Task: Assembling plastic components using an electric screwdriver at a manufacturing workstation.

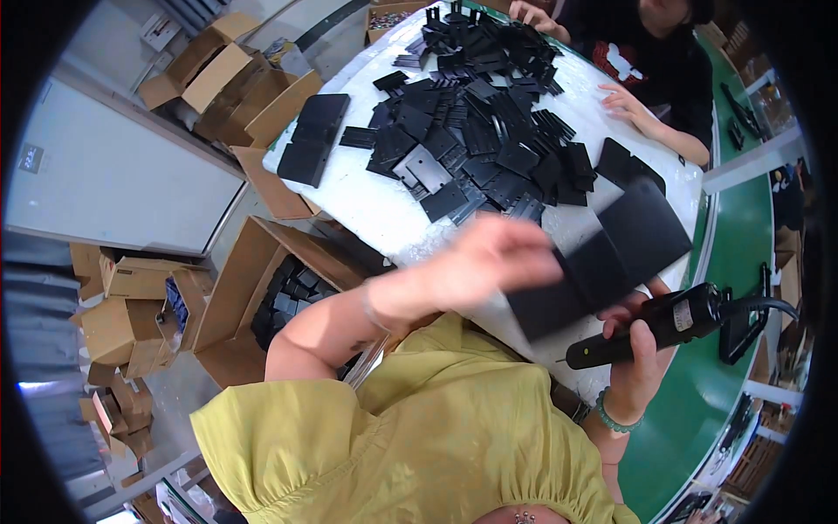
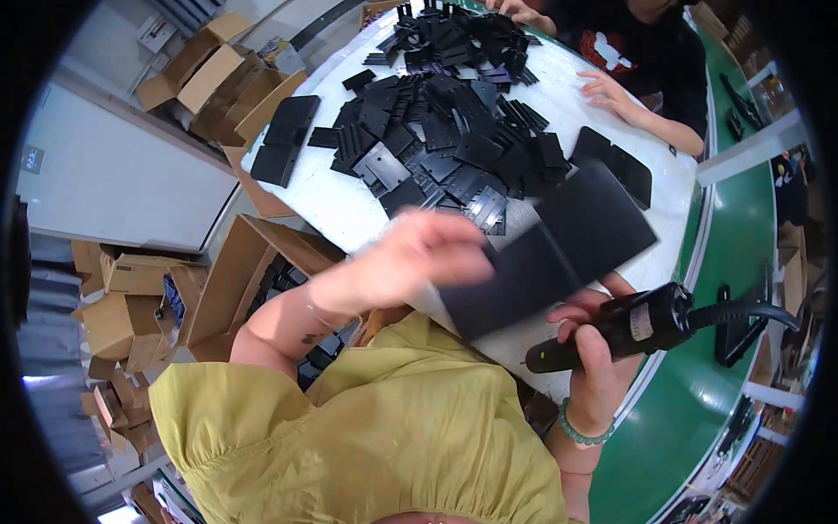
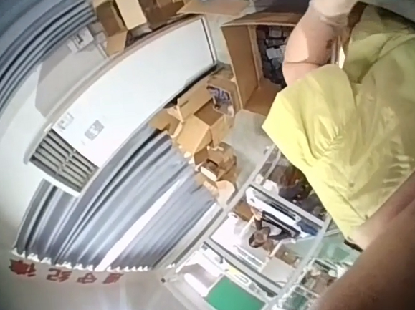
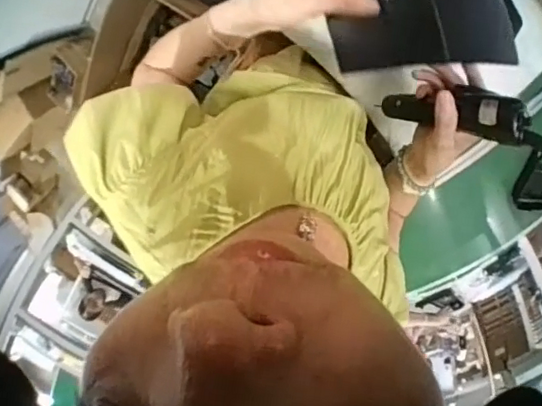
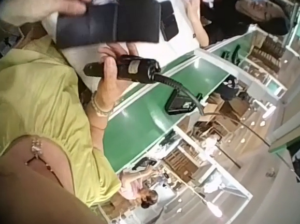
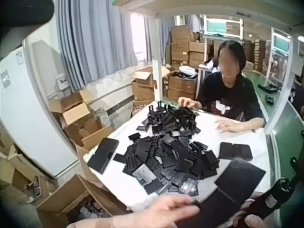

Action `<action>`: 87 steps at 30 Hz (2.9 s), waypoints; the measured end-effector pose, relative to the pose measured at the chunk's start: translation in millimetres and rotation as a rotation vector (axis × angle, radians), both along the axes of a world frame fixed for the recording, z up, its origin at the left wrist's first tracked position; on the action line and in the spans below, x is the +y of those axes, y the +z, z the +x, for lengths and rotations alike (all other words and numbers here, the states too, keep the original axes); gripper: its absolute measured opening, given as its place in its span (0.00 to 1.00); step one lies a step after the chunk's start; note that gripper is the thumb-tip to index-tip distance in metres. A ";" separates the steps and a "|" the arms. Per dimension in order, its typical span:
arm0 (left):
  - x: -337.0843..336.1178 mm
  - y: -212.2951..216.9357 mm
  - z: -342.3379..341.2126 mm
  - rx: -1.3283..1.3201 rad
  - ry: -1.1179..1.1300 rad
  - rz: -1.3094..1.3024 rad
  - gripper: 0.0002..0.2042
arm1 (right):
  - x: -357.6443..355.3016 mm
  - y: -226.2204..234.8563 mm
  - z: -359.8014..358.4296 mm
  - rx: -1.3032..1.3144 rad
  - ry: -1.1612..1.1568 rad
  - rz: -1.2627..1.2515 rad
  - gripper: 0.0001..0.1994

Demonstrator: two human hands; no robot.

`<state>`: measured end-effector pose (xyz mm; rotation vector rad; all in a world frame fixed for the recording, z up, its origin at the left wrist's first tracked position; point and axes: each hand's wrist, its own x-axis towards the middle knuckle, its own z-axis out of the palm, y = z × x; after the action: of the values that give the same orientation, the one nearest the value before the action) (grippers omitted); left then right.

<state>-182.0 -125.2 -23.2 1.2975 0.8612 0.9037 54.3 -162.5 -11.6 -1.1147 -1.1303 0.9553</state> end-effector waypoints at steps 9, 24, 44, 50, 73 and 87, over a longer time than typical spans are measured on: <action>-2.0 -79.0 -243.3 -0.045 1.125 -0.132 0.09 | 8.7 3.2 22.9 0.270 0.076 -0.143 0.23; -230.3 -90.6 -435.7 0.699 1.244 -0.522 0.23 | 19.1 10.3 55.3 0.302 -0.033 -0.071 0.18; 238.9 -91.5 152.9 0.955 -0.113 1.164 0.33 | 54.9 -27.3 100.4 0.245 -0.369 0.404 0.13; 231.0 -86.7 154.0 0.987 -0.197 1.113 0.34 | 52.0 -26.9 106.6 0.269 -0.383 0.360 0.14; 42.6 -16.7 135.2 0.460 -0.223 1.299 0.16 | -7.7 41.5 89.4 0.471 0.160 0.515 0.18; 25.3 -25.6 130.1 0.282 -0.199 1.021 0.07 | -29.2 45.8 62.3 0.105 0.283 0.593 0.16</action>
<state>-51.9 -99.9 -48.9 2.3876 0.4379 1.0497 116.6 -191.8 34.2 -0.4293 -1.3868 0.8001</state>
